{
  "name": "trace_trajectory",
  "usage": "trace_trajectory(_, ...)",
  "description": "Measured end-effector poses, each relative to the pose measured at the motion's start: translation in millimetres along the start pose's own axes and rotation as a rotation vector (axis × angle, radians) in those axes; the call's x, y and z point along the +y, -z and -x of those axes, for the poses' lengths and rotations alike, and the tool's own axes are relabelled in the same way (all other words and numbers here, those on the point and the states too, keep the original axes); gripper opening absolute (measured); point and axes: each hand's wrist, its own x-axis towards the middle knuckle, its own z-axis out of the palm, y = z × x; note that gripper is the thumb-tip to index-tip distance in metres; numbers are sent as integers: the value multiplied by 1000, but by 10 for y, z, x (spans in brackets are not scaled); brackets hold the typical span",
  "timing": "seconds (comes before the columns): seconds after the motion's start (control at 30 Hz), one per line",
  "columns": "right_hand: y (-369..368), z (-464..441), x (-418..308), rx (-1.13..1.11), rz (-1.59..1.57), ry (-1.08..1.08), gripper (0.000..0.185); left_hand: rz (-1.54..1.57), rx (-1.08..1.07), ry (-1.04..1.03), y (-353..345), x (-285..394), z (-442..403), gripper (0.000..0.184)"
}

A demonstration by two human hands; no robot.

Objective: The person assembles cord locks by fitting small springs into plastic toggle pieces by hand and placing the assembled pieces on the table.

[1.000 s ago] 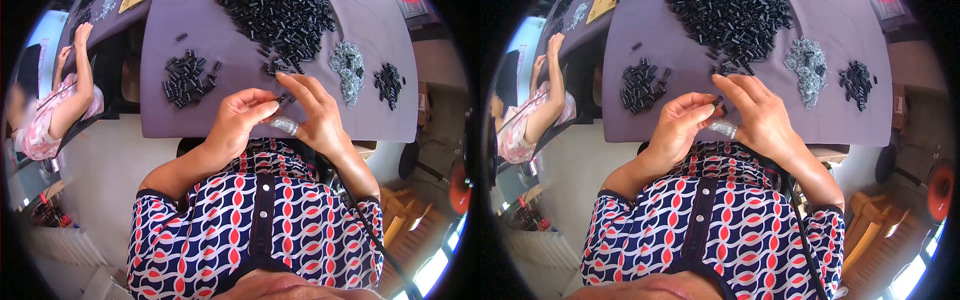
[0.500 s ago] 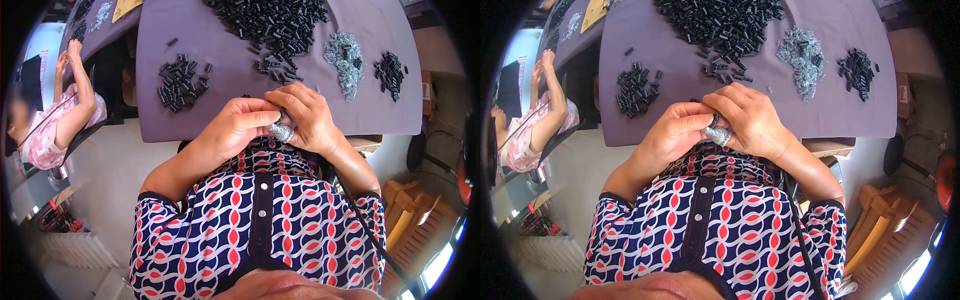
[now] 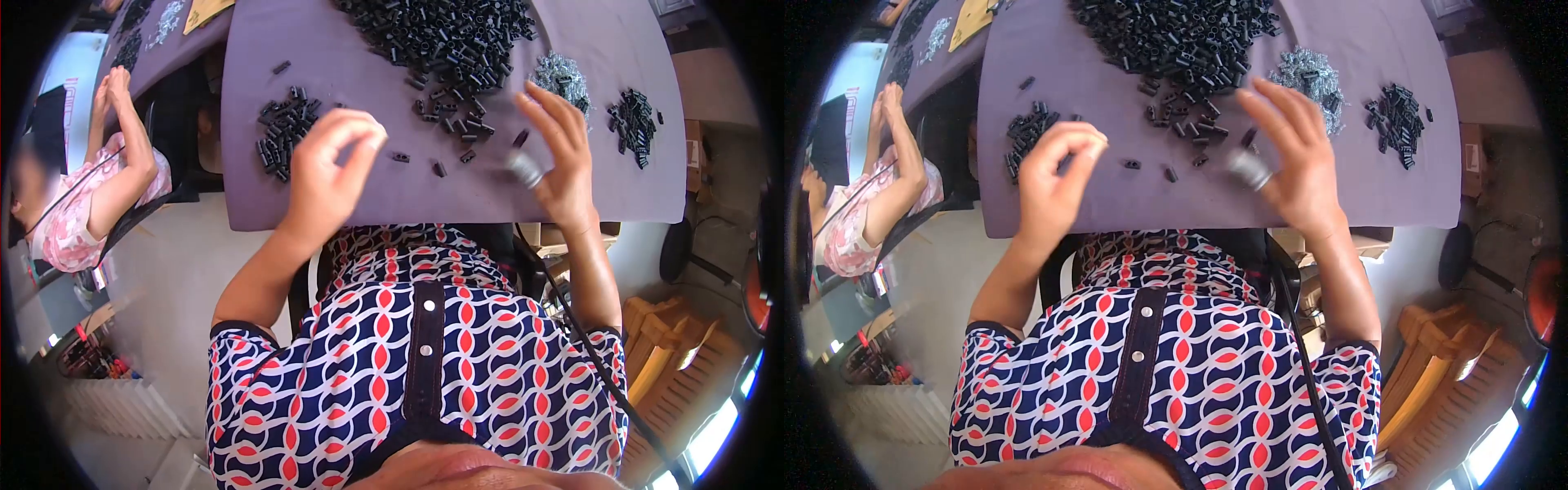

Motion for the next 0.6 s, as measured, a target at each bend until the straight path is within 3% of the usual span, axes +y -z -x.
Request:
trace_trajectory(0.03,-69,61,129,32,-51,-73,46,222,1,162,-12,-60,-2,4)
trace_trajectory(0.1,-247,102,135,-17,-111,-133,38,225,-59,117,-163,-9,-1,5)
trace_trajectory(0.13,-205,29,74,1,-21,-63,35,216,-97,97,-225,78,-4,6)
trace_trajectory(0.23,-98,-27,221,271,31,-92,47,182,-77,32,-304,148,-7,14)
trace_trajectory(0.4,155,149,442,250,104,-221,43,149,-168,58,-282,113,-52,19)
trace_trajectory(0.6,389,365,633,324,224,-338,41,124,-273,-78,-406,340,-376,17)
